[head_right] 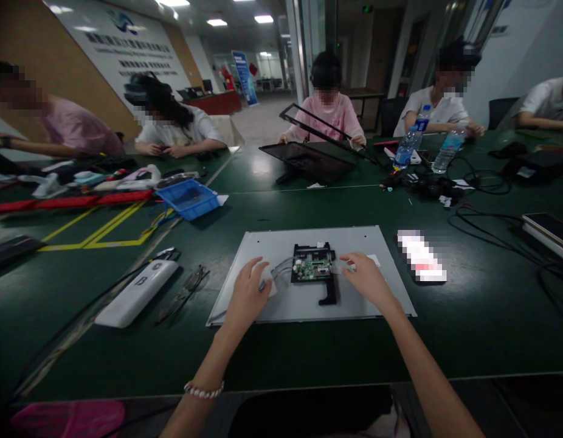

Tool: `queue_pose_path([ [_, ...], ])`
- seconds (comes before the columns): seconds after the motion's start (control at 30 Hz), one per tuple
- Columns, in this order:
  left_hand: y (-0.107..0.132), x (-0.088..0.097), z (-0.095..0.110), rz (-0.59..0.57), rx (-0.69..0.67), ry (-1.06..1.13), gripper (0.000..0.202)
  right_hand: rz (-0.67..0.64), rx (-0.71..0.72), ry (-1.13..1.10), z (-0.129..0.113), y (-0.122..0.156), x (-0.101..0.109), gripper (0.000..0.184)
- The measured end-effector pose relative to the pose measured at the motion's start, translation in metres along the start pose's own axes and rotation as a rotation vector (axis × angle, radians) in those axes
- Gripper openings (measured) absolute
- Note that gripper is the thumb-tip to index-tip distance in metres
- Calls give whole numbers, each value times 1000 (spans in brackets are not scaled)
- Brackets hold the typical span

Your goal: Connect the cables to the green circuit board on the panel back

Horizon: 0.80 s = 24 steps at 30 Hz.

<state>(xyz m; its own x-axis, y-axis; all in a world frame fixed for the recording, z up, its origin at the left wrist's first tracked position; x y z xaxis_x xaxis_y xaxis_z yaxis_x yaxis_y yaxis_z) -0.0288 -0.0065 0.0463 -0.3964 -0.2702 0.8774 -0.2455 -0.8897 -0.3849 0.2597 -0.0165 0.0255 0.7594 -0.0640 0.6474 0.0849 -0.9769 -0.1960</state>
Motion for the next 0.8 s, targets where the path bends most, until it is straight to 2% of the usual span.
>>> queue_pose_path([
  [0.13,6,11,13,-31,-69,-24,28,-93,25,-17,14,-9,-9,31],
  [0.3,19,19,29,-133,-187,-155,34,-99,33,12,16,-10,-14,27],
  [0.43,26,12,28,-228,-268,-244,30,-64,23,29,15,-8,-14,14],
  [0.53,27,4,23,-262,-286,-266,27,-43,10,22,15,-7,-14,22],
  [0.67,21,5,23,-254,-265,-256,29,-104,-8,5,18,-8,-17,36],
  [0.8,6,25,19,-111,-214,-244,31,-120,-34,50,20,-10,-20,25],
])
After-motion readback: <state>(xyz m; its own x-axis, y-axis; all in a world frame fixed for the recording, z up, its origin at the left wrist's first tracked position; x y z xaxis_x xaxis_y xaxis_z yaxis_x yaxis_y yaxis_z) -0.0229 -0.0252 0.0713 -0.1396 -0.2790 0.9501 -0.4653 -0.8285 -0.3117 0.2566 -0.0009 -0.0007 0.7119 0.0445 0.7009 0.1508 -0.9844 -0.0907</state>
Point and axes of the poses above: each hand's wrist, its own y-axis away from the middle knuckle, its own x-axis out of the back of the hand, z = x × y, the point moved 5 cm from there along -y, towards the middle knuckle, and after that the axes turned 3 degrees about x, right-handed, at the moved point
